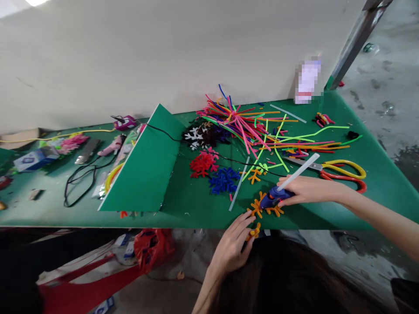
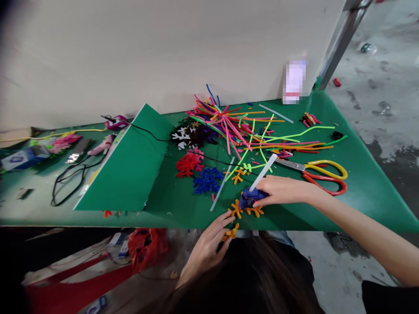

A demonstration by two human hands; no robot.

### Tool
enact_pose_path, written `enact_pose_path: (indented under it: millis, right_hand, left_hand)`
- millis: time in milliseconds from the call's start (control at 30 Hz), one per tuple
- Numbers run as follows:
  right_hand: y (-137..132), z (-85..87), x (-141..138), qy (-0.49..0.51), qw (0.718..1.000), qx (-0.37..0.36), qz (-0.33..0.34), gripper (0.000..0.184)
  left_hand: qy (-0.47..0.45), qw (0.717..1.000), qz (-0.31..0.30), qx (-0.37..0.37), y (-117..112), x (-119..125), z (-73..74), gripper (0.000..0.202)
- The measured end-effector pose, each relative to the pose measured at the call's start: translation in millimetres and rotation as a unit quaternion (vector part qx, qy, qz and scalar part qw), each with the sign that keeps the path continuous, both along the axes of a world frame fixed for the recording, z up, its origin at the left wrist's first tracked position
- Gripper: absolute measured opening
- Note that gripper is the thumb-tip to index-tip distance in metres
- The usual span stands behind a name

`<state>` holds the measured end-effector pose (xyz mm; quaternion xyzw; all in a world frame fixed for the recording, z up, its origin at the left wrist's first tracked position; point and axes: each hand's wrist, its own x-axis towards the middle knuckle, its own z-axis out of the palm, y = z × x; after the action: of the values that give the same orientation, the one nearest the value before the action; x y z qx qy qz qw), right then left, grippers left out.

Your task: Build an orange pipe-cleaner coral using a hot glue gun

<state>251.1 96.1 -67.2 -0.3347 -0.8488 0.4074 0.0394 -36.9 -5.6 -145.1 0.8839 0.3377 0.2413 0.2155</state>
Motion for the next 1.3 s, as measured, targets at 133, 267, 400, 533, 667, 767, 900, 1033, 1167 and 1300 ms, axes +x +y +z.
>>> enact_pose_path:
  millis: [133,267,400,533,667,767,900,1033,1167,1300]
  right_hand:
    - [1.4,2.3,-1.8,0.002,1.0,0.011,0.012,0.036]
    - [1.1,2.7,-3.0,-0.011,1.0,0.022,0.017,0.036]
    - [0.1,2.9,-2.8,-0.033,0.999,0.027,0.015,0.037]
    - [-0.8,4.5,-3.3,-0.043,0.999,0.025,0.012,0.035]
    - [-2.0,5.6,-4.5,-0.033,0.999,0.024,0.019,0.031]
    - [-3.6,3.6,-4.7,-0.013,0.999,0.026,0.028,0.027]
    - [-5.5,-1.7,-3.1,0.0,0.999,0.037,0.025,0.024]
    - [-5.7,-3.1,-1.3,0.001,0.999,0.032,0.017,0.022]
    - [-4.1,-0.8,-0.8,0.014,1.0,0.014,0.022,0.023]
    - [-1.5,-1.3,-1.0,0.006,1.0,0.008,0.023,0.025]
  left_hand:
    - [-0.006,1.0,-0.001,0.011,-0.4,-0.1,-4.8,0.019]
    - [0.0,1.0,-0.001,0.004,-2.0,-1.4,-8.9,0.02]
    - [0.001,1.0,0.0,0.005,-1.7,-1.3,-8.4,0.019]
    - [0.0,1.0,-0.001,-0.002,0.7,-0.3,-6.5,0.017]
    - [0.005,1.0,-0.003,-0.015,1.0,0.6,-4.6,0.015]
    - [0.008,1.0,-0.002,-0.024,0.7,1.3,-2.2,0.015]
    - [0.011,1.0,-0.005,-0.02,0.8,1.3,0.2,0.014]
    - [0.011,1.0,-0.001,-0.008,0.1,0.9,0.1,0.014]
    - [0.006,1.0,0.002,-0.01,-0.9,0.8,-0.8,0.014]
    - [0.007,1.0,-0.004,-0.016,-0.3,-0.1,-2.7,0.015]
